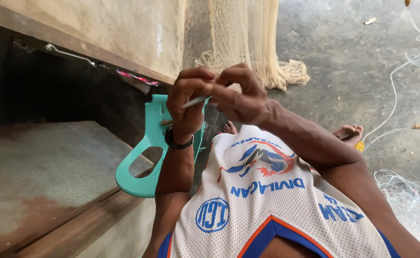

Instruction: Repairing or weaving a fishing net using a specialized net needle.

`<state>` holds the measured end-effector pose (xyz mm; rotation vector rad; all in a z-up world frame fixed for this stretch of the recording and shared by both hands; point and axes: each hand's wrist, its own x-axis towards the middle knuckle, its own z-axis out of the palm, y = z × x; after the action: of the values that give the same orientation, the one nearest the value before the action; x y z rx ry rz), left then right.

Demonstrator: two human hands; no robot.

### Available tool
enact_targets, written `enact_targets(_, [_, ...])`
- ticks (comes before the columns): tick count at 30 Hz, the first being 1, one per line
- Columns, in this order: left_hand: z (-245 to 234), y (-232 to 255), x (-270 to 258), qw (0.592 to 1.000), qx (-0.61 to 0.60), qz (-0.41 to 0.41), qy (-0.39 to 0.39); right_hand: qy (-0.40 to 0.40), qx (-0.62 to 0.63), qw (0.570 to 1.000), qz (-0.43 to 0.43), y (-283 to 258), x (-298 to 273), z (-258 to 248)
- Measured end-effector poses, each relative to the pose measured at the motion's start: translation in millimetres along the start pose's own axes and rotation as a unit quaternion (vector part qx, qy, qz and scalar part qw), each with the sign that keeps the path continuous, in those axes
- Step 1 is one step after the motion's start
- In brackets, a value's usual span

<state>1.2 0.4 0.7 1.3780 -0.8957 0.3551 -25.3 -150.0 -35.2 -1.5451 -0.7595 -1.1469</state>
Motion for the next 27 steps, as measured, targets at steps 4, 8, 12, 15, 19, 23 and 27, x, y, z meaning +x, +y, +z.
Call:
enact_targets(4, [-3, 3, 6, 0.999, 0.041, 0.016, -0.029, 0.02, -0.035, 0.999, 0.004, -20, 18, 0])
enact_targets(8, [-5, -11, 2, 0.991, 0.116, 0.056, -0.033, 0.063, 0.084, 0.994, 0.01, -50, 11, -19])
enact_targets(12, [-15, -15, 4, 0.986, 0.151, 0.064, -0.026, 0.054, 0.168, 0.975, 0.136, -85, 11, -57])
enact_targets(15, [-21, -20, 4, 0.98, 0.18, 0.084, -0.032, 0.117, 0.143, 0.963, 0.195, -75, 9, -60])
enact_targets(19, [-29, -19, 8, 0.965, 0.236, 0.107, -0.035, 0.001, 0.065, 0.938, 0.339, -55, -6, -55])
enact_targets(23, [-33, -21, 4, 0.949, 0.281, 0.138, -0.036, -0.147, 0.082, 0.878, 0.449, -59, -6, -39])
enact_targets(27, [-36, -15, 4, 0.948, 0.291, 0.126, -0.022, -0.159, 0.199, 0.88, 0.401, -74, 8, -28])
